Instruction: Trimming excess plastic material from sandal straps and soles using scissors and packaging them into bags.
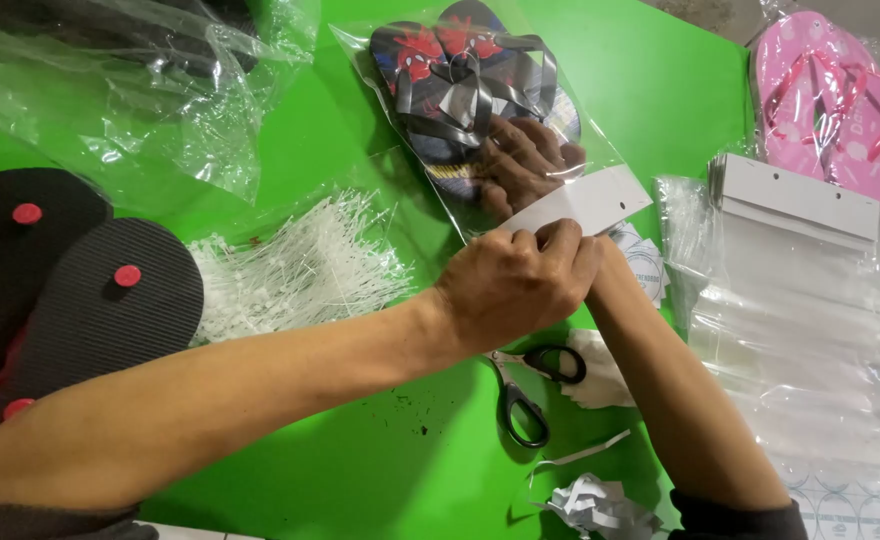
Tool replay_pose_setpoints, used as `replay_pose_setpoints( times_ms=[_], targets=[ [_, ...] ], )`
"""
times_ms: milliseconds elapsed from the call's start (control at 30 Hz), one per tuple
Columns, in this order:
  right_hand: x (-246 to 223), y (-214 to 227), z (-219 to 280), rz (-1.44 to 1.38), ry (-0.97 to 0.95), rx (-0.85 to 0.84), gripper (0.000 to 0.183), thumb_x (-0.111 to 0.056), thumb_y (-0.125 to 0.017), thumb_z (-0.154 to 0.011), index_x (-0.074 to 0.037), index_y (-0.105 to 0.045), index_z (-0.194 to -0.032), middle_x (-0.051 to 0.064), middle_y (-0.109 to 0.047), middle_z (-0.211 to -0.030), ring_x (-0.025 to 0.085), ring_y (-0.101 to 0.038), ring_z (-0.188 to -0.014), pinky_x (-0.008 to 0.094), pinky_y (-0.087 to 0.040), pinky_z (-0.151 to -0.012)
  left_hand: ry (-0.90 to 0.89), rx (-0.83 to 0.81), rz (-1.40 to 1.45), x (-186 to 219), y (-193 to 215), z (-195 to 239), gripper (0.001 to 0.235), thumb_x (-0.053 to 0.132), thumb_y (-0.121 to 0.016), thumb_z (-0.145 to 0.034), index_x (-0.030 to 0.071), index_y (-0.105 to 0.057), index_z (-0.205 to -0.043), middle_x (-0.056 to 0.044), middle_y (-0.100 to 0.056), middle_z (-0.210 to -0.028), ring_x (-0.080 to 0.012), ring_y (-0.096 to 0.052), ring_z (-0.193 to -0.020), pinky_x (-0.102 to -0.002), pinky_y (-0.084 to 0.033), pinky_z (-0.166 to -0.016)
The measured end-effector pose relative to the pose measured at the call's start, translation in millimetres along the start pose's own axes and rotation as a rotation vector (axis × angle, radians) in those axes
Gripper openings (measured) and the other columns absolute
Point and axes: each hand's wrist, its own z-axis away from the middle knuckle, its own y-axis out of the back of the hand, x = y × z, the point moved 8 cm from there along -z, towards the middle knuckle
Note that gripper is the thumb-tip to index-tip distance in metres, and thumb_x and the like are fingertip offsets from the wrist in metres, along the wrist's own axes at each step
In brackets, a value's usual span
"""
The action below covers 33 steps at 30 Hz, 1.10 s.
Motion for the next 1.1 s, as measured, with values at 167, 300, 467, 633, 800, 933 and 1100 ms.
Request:
replay_pose_setpoints(
  times_ms=[167,300,467,633,800,933,1100],
  targets=[
    [15.1,-9.1,4.7,0.002,-0.120,-0.197,0.057,-0.041,-0.039,-0.100,-0.016,-0.055,-0.149,0.007,-0.055,-0.154,0.031,-0.048,-0.142,0.051,-0.029,-0.096,0.003,0.002,0.016,-0.7,1.1,-2.3,0.023,0.013,-0.057,-0.102,0.023,-0.059,-0.082,0.004,-0.051,-0.071,-0.0049,-0.046,-0.047,-0.023,-0.036,-0.038],
    [20.2,-7.1,20.3,-0.011,-0.056,-0.085,0.053,-0.043,-0.037,-0.113,-0.018,-0.043,-0.159,0.012,-0.043,-0.164,0.036,-0.044,-0.150,0.054,-0.038,-0.104,0.002,-0.009,0.015,-1.1,0.2,-1.0,0.023,0.017,-0.059,-0.105,0.022,-0.061,-0.083,0.004,-0.054,-0.071,-0.0037,-0.046,-0.045,-0.023,-0.039,-0.036],
    [8.6,-0.9,7.3,-0.028,0.069,0.029,0.053,-0.036,-0.033,-0.112,0.002,-0.057,-0.140,0.026,-0.060,-0.139,0.047,-0.056,-0.127,0.060,-0.048,-0.104,0.005,-0.003,0.019,-1.5,0.6,-1.0,0.024,0.017,-0.056,-0.106,0.022,-0.060,-0.082,0.005,-0.054,-0.070,-0.0036,-0.045,-0.044,-0.023,-0.038,-0.036],
    [-7.0,11.3,2.6,0.140,0.010,0.095,0.039,-0.011,-0.047,-0.100,0.007,-0.065,-0.130,0.025,-0.065,-0.131,0.040,-0.058,-0.116,0.048,-0.051,-0.103,0.017,-0.003,-0.006,-2.9,0.5,-0.8,0.023,0.018,-0.056,-0.105,0.023,-0.058,-0.082,0.006,-0.053,-0.073,-0.0047,-0.047,-0.045,-0.023,-0.036,-0.039],
    [5.9,8.4,33.9,0.117,-0.179,-0.233,0.054,-0.033,-0.047,-0.117,-0.013,-0.033,-0.164,0.009,-0.032,-0.170,0.030,-0.038,-0.156,0.040,-0.048,-0.102,-0.003,-0.020,0.032,-3.9,-0.7,-0.8,0.017,0.015,-0.064,-0.098,0.021,-0.067,-0.083,0.004,-0.058,-0.071,-0.0105,-0.054,-0.051,-0.026,-0.039,-0.044],
    [-43.0,68.9,41.5,-0.172,-0.376,-0.373,0.054,-0.021,-0.042,-0.110,-0.004,-0.029,-0.160,0.022,-0.032,-0.165,0.039,-0.036,-0.150,0.053,-0.035,-0.122,-0.026,-0.135,0.056,-15.9,-8.7,-5.3,0.007,0.022,-0.071,-0.096,0.016,-0.070,-0.093,-0.004,-0.073,-0.092,-0.0177,-0.069,-0.073,-0.028,-0.057,-0.055],
    [-51.8,121.8,60.5,-0.065,-0.236,-0.310,0.013,-0.016,-0.081,-0.090,-0.008,-0.076,-0.099,0.007,-0.079,-0.095,0.020,-0.075,-0.086,0.036,-0.062,-0.084,-0.102,-0.484,0.097,-19.1,-34.5,9.7,0.101,0.088,-0.067,-0.075,0.008,-0.056,-0.136,-0.014,-0.062,-0.137,-0.0303,-0.060,-0.122,-0.048,-0.052,-0.099]
  ],
)
